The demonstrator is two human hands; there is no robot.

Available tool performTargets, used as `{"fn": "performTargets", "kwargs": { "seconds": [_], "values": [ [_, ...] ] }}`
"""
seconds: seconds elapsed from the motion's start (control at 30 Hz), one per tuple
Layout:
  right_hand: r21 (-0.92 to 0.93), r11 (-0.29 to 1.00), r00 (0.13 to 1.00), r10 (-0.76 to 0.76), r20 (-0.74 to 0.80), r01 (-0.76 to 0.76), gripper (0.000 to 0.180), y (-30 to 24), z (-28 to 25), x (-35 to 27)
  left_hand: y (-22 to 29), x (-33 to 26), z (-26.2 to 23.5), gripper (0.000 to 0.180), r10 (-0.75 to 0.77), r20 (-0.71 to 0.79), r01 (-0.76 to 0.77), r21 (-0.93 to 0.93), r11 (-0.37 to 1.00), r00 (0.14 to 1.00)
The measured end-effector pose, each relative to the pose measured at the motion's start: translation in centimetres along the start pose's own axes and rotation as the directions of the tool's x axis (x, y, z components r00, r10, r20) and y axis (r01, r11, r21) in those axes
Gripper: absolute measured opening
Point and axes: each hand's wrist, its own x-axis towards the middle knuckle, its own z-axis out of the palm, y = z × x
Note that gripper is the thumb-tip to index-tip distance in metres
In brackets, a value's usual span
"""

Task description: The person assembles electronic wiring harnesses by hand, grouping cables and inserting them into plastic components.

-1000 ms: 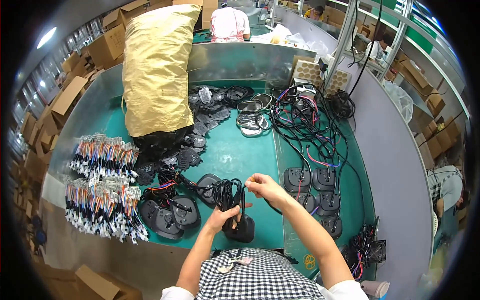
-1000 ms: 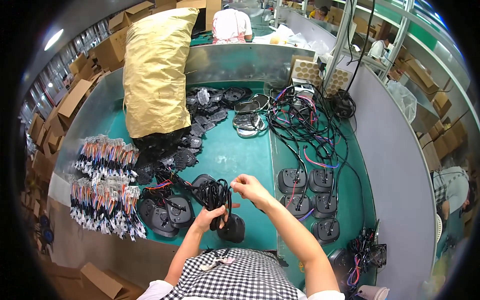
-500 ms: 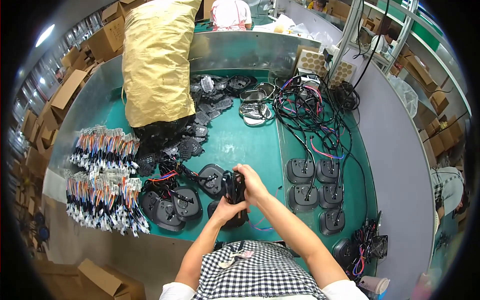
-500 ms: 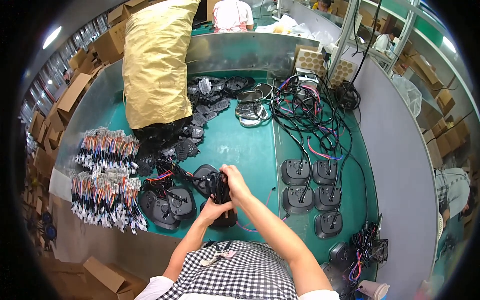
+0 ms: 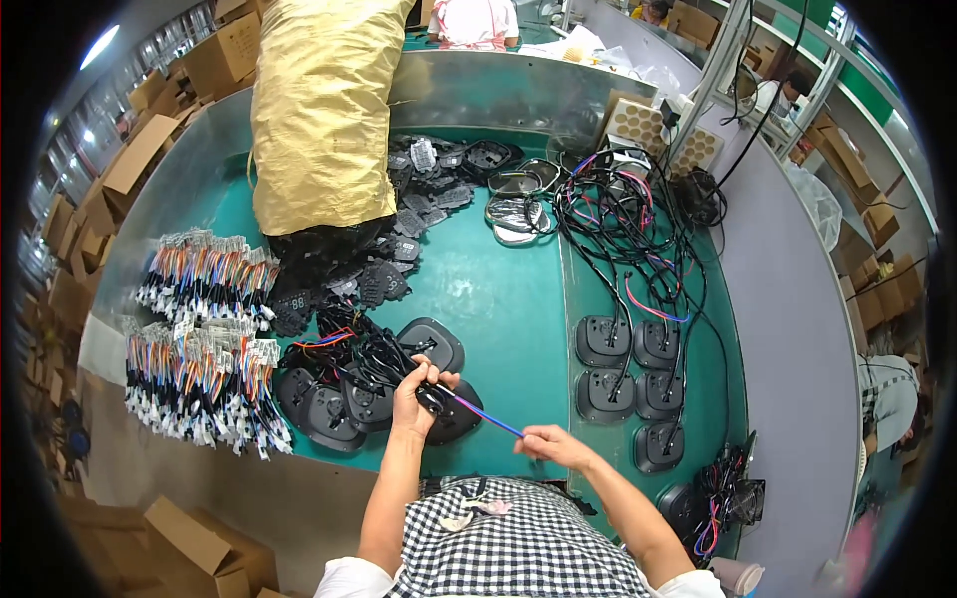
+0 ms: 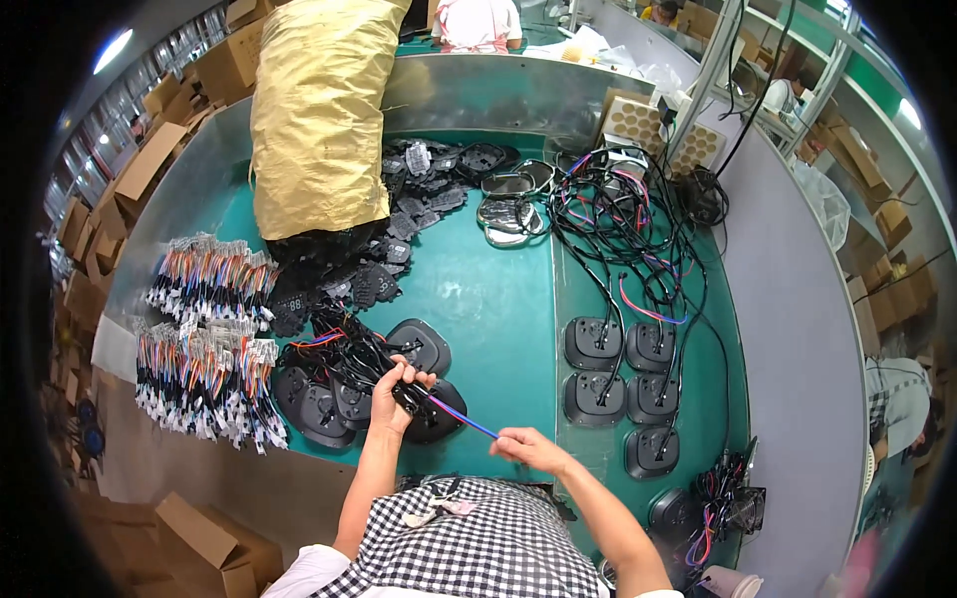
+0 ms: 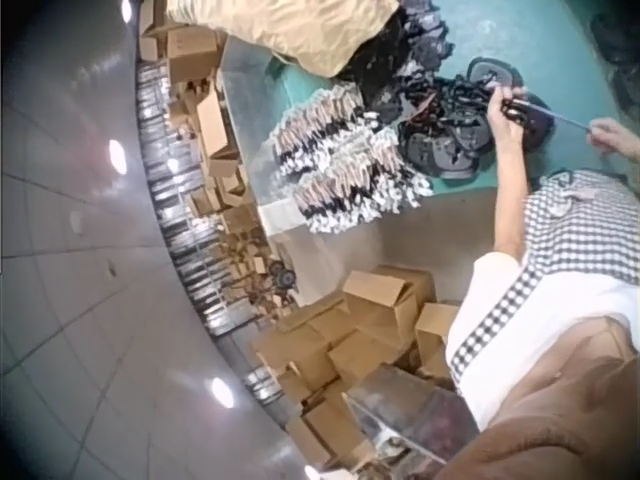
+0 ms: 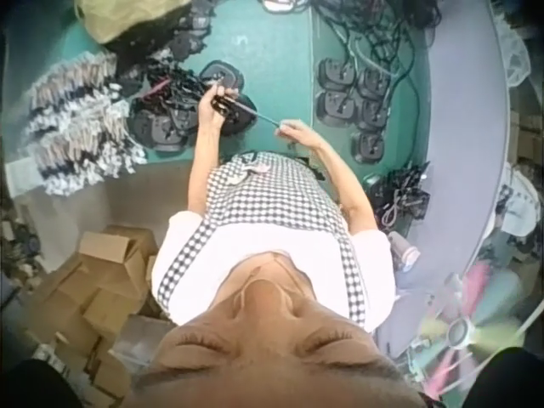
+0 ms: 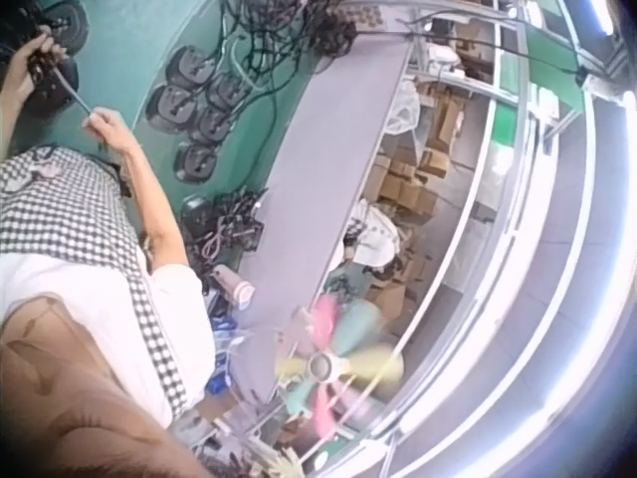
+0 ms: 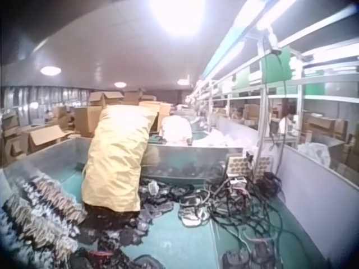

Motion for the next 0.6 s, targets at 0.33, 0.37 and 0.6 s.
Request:
{"fn": "performTargets", "kwargs": {
  "seconds": [0.33, 0.37, 0.6],
  "values": [
    [0.012, 1.000, 0.972, 0.028, -0.234, -0.025, 0.028, -8.6, -2.6, -0.5, -1.2, -1.3, 3.0, 0.015, -0.134, 0.002, 0.116, 0.486, 0.866, 0.991],
    [0.011, 1.000, 0.970, 0.021, -0.242, -0.019, 0.028, -9.2, -2.6, 0.1, -1.6, -1.5, 3.6, 0.022, -0.150, 0.033, 0.105, 0.568, 0.816, 0.988],
    [0.259, 0.952, 0.894, -0.033, -0.447, 0.165, 0.023, -9.8, -0.7, 5.4, -3.4, -1.8, 4.2, 0.012, -0.259, 0.101, 0.115, 0.704, 0.701, 0.961]
  ]
}}
